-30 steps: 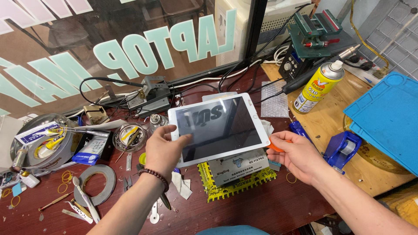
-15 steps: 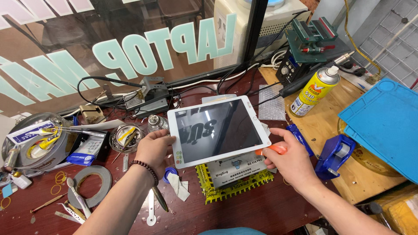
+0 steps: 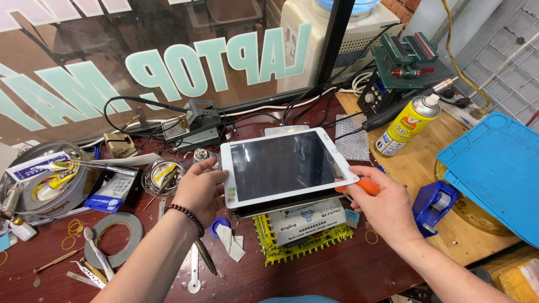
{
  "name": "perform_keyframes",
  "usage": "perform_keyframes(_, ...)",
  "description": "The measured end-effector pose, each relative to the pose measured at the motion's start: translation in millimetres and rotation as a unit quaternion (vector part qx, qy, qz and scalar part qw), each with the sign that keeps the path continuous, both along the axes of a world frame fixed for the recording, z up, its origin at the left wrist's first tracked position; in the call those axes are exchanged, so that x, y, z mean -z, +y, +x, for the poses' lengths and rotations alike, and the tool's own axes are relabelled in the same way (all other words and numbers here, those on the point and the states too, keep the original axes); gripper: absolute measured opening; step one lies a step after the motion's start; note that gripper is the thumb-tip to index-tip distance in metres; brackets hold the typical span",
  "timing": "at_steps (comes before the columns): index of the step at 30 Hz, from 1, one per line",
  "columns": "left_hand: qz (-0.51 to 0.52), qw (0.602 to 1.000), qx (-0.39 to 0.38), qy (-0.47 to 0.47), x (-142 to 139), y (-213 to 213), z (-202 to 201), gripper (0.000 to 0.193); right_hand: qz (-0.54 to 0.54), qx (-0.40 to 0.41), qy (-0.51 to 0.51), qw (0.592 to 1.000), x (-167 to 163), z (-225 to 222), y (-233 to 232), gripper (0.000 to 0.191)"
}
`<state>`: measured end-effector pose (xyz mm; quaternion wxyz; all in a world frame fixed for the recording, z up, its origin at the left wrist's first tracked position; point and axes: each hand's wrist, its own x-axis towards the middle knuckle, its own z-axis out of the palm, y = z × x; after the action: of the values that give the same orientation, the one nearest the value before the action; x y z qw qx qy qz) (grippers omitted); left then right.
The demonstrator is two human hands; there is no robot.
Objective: The person pries the front glass off a tablet using an orange opening tool, lifts the digitizer away, and separates the LCD panel from the frame. They set the glass and screen aside and continue working on the exposed internals, including the battery, on the workbench.
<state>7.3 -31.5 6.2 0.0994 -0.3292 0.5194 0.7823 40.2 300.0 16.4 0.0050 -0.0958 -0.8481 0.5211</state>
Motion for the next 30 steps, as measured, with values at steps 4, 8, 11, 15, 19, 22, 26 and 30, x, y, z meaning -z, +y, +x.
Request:
perform_keyframes(4, 0.014, 0.998, 0.025, 0.062, -9.9, -3.0, -2.5, 0.037, -0.004, -0.022, 0.043, 0.999, -8.9, -8.1, 1.6, 0.030)
perform_keyframes(8, -0.078, 0.993, 0.055, 0.069, -19.9, -6.3, -4.8, 0.021, 0.006, -0.033, 0.082, 0.996, -23.3, -24.7, 2.3, 0.026)
perform_keyframes(11, -0.108, 0.988, 0.070, 0.083, -25.7, -12.4, -8.6, 0.030, 0.012, -0.038, 0.102, 0.994, -38.4, -40.8, 0.8, 0.024)
perform_keyframes(15, -0.087, 0.983, 0.061, 0.148, -29.5, -18.1, -19.1, 0.039, 0.007, -0.060, 0.129, 0.990, -57.1, -62.1, -3.3, 0.022)
perform_keyframes(19, -0.165, 0.965, 0.096, 0.182, -32.7, -18.5, -26.3, 0.027, 0.008, -0.086, 0.129, 0.988, -69.8, -82.4, -6.6, 0.023)
perform_keyframes(22, -0.252, 0.932, 0.133, 0.222, -36.6, -19.0, -27.9, 0.025, -0.007, -0.105, 0.142, 0.984, -75.4, -93.5, -7.3, 0.024)
perform_keyframes(26, -0.350, 0.892, 0.145, 0.245, -41.0, -19.5, -32.6, 0.038, -0.031, -0.105, 0.144, 0.984, -77.8, -102.6, -4.0, 0.033)
perform_keyframes(30, -0.351, 0.894, 0.134, 0.245, -44.2, -18.2, -42.7, 0.042, -0.071, -0.090, 0.132, 0.985, -68.5, -105.2, 7.8, 0.037)
